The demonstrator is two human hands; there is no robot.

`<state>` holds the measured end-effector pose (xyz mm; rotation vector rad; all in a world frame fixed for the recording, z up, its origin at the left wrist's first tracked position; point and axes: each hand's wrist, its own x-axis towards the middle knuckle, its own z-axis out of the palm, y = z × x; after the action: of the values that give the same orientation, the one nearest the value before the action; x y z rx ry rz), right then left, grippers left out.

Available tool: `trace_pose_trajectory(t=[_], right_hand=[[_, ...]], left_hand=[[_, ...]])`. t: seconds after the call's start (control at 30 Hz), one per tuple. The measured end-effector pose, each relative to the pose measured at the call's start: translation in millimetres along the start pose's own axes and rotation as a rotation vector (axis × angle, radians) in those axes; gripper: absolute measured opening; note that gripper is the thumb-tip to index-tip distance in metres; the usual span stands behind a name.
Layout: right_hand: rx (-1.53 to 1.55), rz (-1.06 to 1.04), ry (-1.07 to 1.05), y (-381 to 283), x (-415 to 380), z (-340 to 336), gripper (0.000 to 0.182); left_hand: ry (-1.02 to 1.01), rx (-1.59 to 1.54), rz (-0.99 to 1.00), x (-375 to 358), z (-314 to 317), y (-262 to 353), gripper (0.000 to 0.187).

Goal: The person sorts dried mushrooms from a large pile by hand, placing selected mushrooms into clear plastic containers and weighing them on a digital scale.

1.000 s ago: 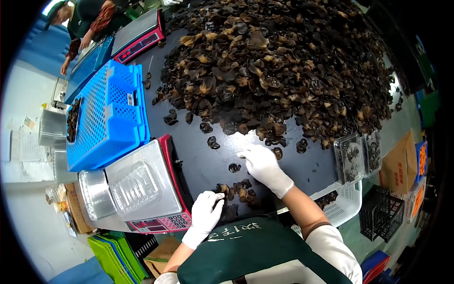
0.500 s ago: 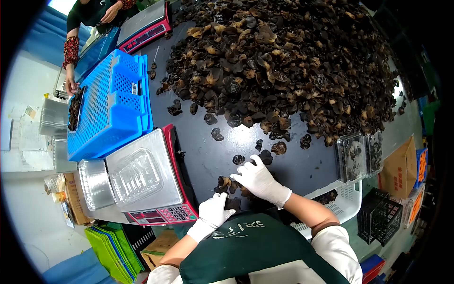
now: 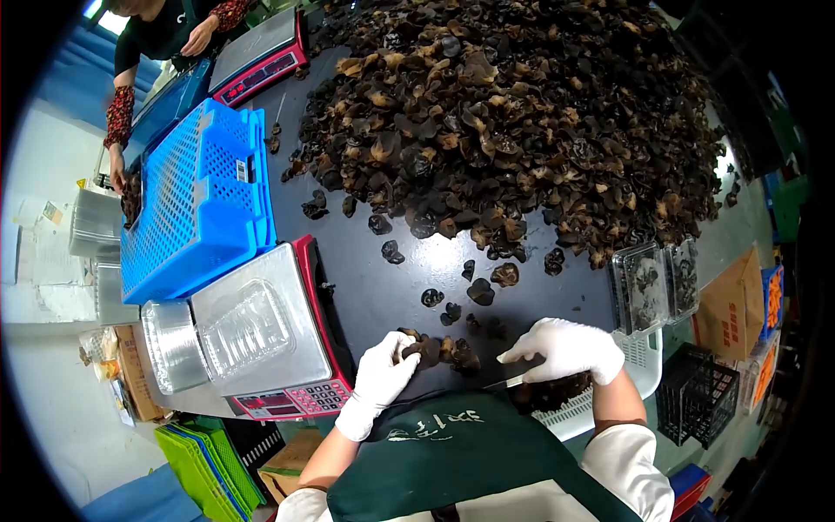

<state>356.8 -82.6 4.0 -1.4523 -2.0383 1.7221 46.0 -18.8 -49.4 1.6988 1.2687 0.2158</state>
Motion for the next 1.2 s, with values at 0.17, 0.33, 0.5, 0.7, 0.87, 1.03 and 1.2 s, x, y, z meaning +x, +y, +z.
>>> trace_pose_trajectory(t=[0.17,0.33,0.5,0.7,0.87,1.03,1.2], right_hand=[[-0.13,-0.08,0.644,22.5,16.5,29.9,0.02],[-0.332,0.229,0.883,32.6,57.2,77.9,0.031],[-0.118,-0.232,0.95,10.3,73.3,78.3,0.023],[-0.206,0.075,1.464,84.6,101.9,-9.2,0.041],[-0.429,0.298,1.196,65.4,124.2,9.4,0.071],[-0.374,-0.142,0.987,35.9,99.8,96.6,0.059],[-0.223,-0.281,0.931,14.6,78.6,83.6,0.036]], left_hand=[[0.198,0.074,0.154,19.9,8.8,-12.8,0.023],[0.124,0.255,0.299,31.8,4.7,-9.3,0.05],[0.307,0.328,0.348,67.9,7.9,-1.2,0.054],[0.425,0.411,0.432,155.4,13.6,28.6,0.073],[0.269,0.506,0.445,161.7,31.2,30.5,0.062],[0.091,0.495,0.605,92.5,25.3,6.1,0.027],[0.139,0.18,0.497,50.4,17.9,-8.8,0.026]])
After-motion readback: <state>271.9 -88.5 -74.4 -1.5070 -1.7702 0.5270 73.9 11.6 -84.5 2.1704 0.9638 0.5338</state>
